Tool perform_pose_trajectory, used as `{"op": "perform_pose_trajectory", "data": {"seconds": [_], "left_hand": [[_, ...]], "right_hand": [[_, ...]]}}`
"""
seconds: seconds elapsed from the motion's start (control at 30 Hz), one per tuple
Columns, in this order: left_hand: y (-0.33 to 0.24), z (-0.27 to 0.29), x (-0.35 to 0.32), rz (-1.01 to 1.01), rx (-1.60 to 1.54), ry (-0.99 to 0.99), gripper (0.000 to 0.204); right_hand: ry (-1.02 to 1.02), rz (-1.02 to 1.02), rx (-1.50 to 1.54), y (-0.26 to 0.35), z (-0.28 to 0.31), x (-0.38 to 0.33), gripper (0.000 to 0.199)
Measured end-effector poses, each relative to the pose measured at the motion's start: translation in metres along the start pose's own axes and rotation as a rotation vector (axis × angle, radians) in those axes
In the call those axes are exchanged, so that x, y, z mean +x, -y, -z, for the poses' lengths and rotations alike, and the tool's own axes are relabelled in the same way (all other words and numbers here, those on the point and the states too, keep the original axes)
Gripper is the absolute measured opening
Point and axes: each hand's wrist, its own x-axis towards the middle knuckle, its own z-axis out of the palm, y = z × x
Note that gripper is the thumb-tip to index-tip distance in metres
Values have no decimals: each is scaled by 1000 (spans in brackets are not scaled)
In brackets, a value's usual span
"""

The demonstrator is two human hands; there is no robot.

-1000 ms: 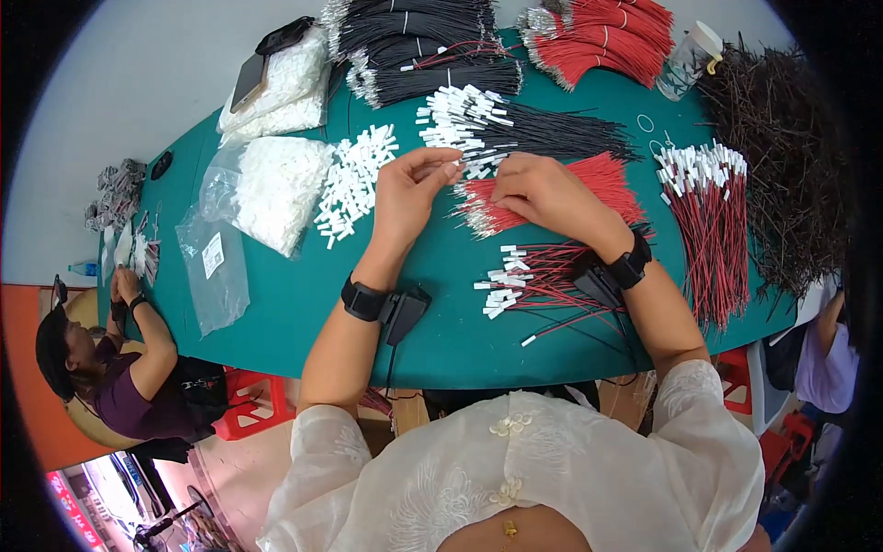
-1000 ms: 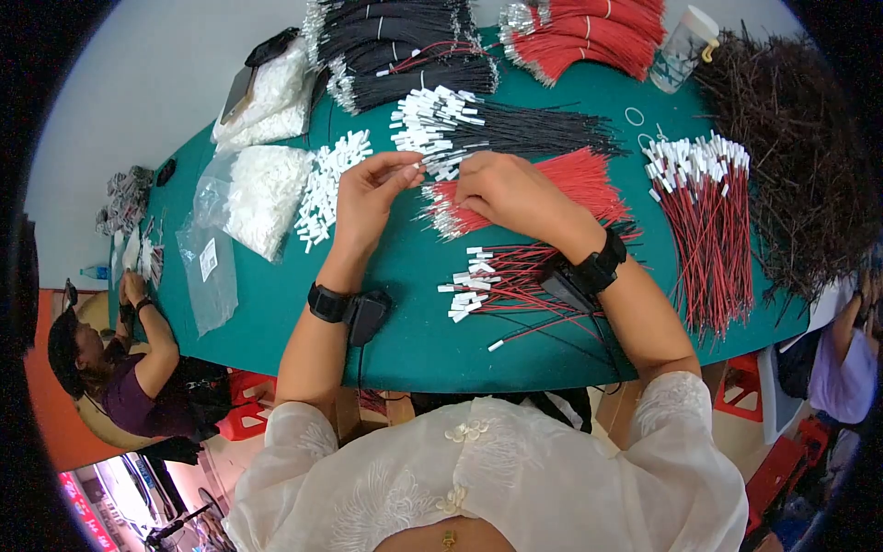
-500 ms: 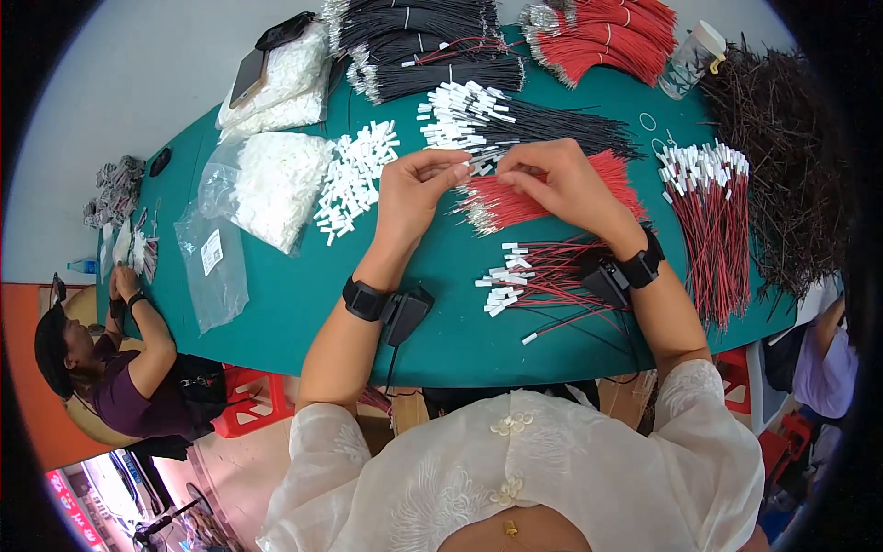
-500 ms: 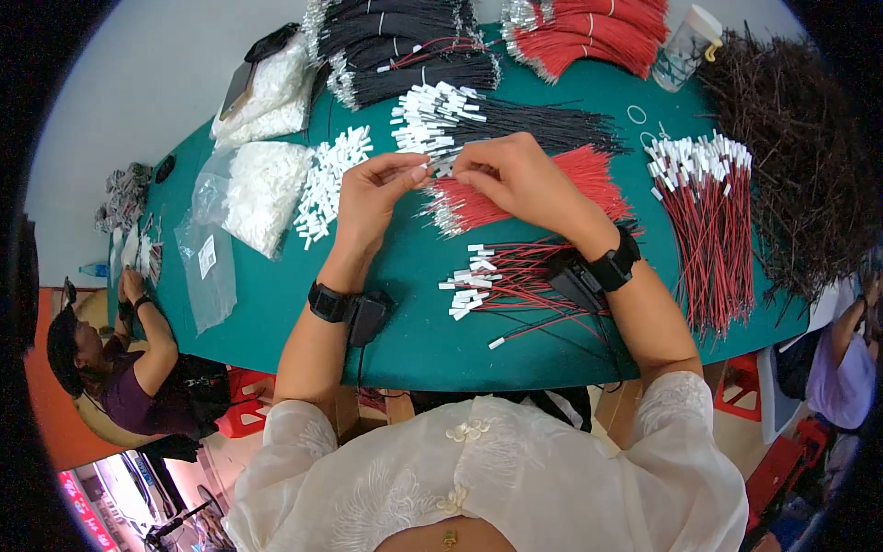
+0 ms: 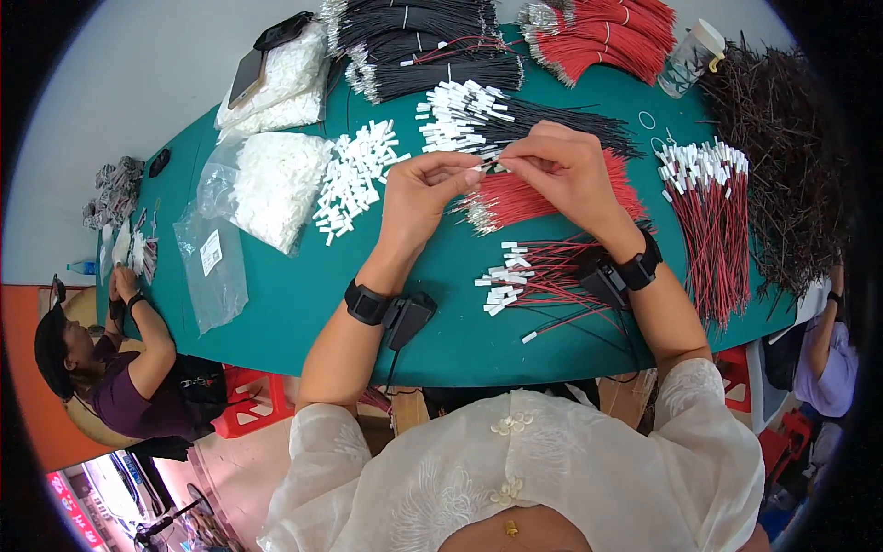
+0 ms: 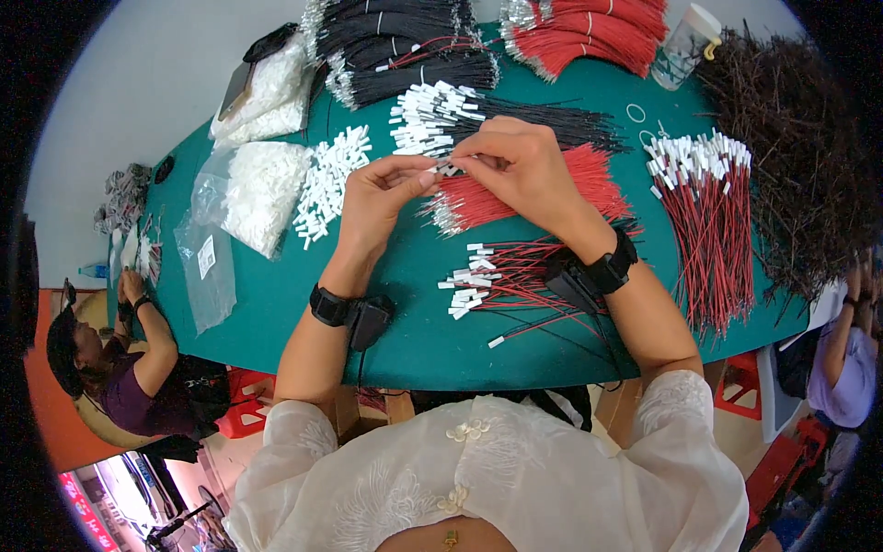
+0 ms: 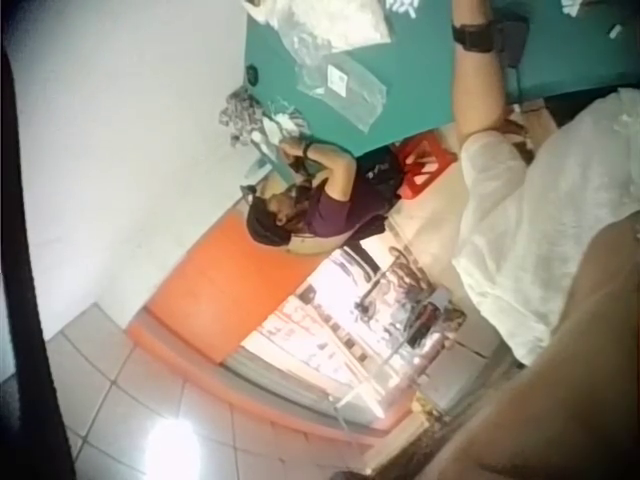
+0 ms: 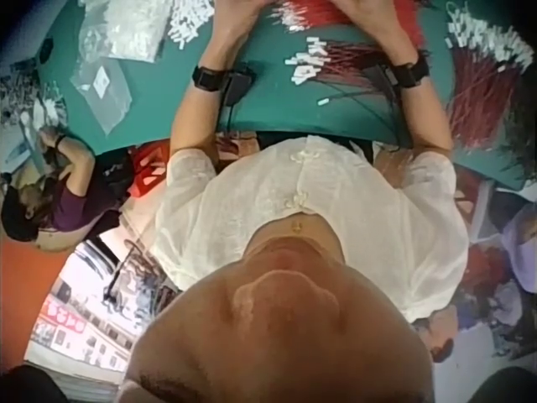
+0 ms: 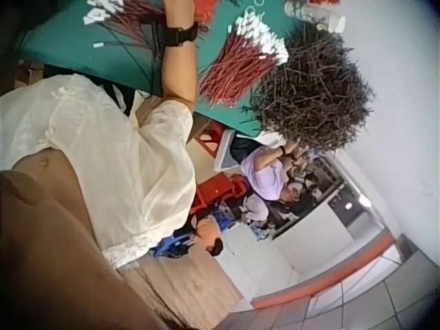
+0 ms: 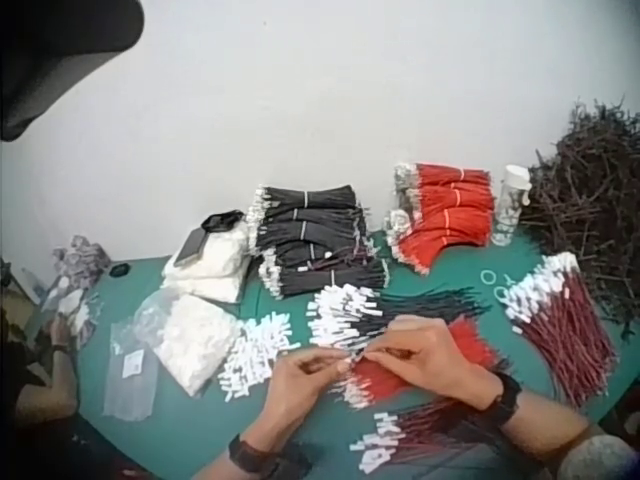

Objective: The person picks up a red wire and a white plastic connector, fits the connector onto the end of the wire by hand, and places the completed assembly onto a pile. This process is repeated several times.

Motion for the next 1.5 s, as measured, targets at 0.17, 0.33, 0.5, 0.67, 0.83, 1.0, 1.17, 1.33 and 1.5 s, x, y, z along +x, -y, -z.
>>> {"op": "perform_pose_trajectory", "data": {"seconds": [0.17, 0.33, 0.5, 0.67, 0.83, 1.0, 1.17, 1.33, 1.5], "left_hand": [[-2, 2, 0, 35, 4, 17, 21], [1, 3, 1, 18, 39, 2, 20], [2, 4, 1, 13, 39, -7, 19], [1, 3, 1, 17, 38, -8, 19], [0, 2, 0, 13, 50, -13, 20], [-1, 2, 0, 22, 65, -14, 20], [-1, 2, -1, 18, 65, -11, 20], [-1, 3, 0, 23, 49, 2, 20], [-2, 2, 0, 38, 16, -7, 20]], "right_hand": [[-27, -1, 16, -1, -2, -1, 13], [-33, 64, 0, -5, -1, 0, 13], [-13, 78, -10, -4, 0, 1, 13], [-13, 54, -1, -4, -1, 0, 12], [-16, 30, 3, -3, -2, -1, 10], [-15, 22, -2, -2, -2, -1, 9], [-17, 16, 4, -3, -2, -1, 9], [-5, 36, -13, -4, 0, 0, 10], [4, 55, -29, -5, 1, 0, 11]]}}
